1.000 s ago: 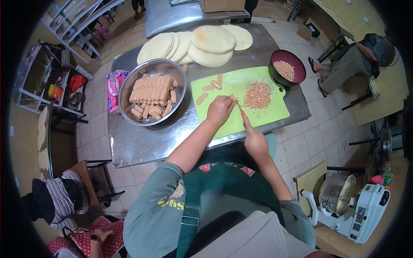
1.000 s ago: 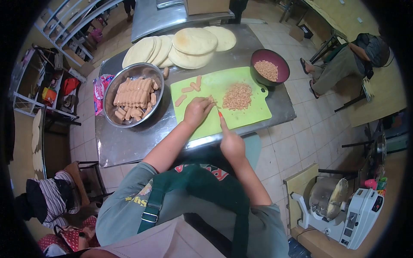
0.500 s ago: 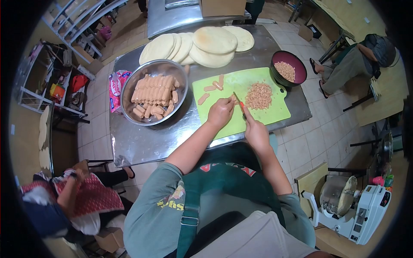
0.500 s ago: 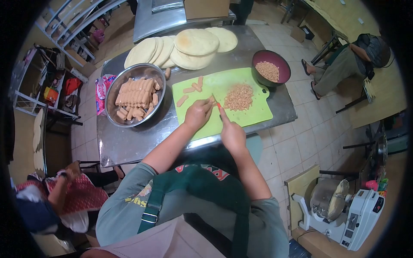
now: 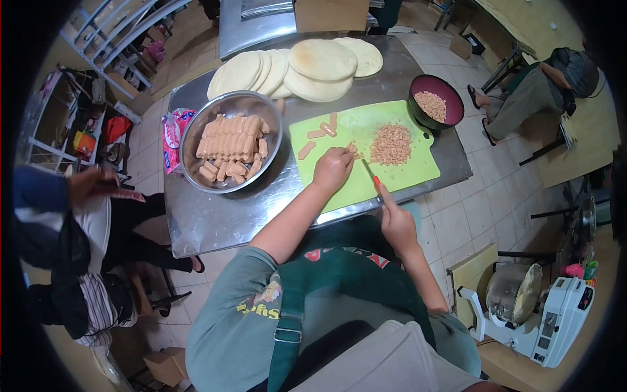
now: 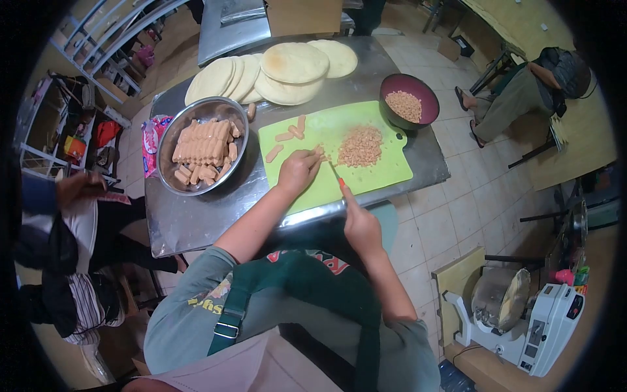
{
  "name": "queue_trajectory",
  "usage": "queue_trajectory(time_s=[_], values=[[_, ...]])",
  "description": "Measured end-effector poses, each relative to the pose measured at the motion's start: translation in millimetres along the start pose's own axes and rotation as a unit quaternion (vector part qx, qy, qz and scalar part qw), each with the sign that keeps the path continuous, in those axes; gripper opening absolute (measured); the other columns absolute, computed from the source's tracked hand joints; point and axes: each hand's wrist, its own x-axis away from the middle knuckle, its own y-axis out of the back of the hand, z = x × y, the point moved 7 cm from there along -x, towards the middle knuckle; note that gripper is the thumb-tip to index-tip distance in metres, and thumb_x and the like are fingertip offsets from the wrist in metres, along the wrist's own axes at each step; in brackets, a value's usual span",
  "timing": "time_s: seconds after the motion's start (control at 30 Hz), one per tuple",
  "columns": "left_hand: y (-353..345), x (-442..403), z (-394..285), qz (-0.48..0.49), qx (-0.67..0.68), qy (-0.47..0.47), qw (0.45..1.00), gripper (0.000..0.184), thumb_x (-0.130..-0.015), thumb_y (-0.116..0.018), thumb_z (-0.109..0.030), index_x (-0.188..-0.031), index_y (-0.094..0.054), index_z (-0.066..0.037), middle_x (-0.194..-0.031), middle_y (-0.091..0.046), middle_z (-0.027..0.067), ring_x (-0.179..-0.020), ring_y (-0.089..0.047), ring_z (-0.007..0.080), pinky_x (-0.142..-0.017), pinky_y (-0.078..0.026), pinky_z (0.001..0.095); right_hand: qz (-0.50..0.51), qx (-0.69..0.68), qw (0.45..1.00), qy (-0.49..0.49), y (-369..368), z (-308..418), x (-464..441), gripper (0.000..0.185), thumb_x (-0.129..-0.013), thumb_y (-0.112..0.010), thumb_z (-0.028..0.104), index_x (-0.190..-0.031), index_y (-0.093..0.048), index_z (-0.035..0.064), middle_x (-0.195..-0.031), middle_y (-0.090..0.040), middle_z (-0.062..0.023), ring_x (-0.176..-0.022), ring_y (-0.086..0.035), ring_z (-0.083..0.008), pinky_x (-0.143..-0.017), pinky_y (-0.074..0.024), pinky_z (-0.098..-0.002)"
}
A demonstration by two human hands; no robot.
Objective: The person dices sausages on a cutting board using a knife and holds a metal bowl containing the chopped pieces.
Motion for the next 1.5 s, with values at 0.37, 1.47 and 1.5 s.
queue_trajectory(time_s=[0.37, 1.47, 1.5], values=[[-1, -1, 2, 0.006, -0.003, 0.003, 1.0, 0.009, -0.077, -0.064, -0.013, -0.078, -0.068, -0.005, -0.067, -0.058, 0.0102, -0.064, -0.058, 0.0273, -0.058, -0.048, 0.0388, 0.081, 0.062, 0.994, -0.044, -26, 10, -56, 0.053, -0.085, -0.046, 0.008, -0.136, -0.04, 0.0195, -0.07, -0.059, -0.0236, -0.065, -0.058, -0.0405, -0.064, -0.0464, -0.0479], [3, 0, 2, -0.002, 0.013, 0.029, 0.999, 0.01, -0.075, -0.065, -0.013, -0.07, -0.066, -0.004, -0.069, -0.057, 0.0086, -0.069, -0.057, 0.0258, -0.062, -0.049, 0.0373, 0.058, 0.068, 0.996, -0.026, -18, 1, -5, 0.054, -0.084, -0.047, 0.006, -0.136, -0.04, 0.0171, -0.063, -0.056, -0.0223, -0.059, -0.056, -0.0399, -0.058, -0.0438, -0.0489], [2, 1, 3, 0.0, 0.018, 0.029, 0.999, 0.009, -0.074, -0.066, -0.012, -0.07, -0.066, -0.004, -0.07, -0.057, 0.0086, -0.069, -0.057, 0.0259, -0.062, -0.049, 0.0374, 0.051, 0.057, 0.997, -0.025, -16, 1, 1, 0.054, -0.083, -0.046, 0.005, -0.135, -0.04, 0.0171, -0.064, -0.056, -0.0224, -0.06, -0.056, -0.0404, -0.058, -0.044, -0.0487]])
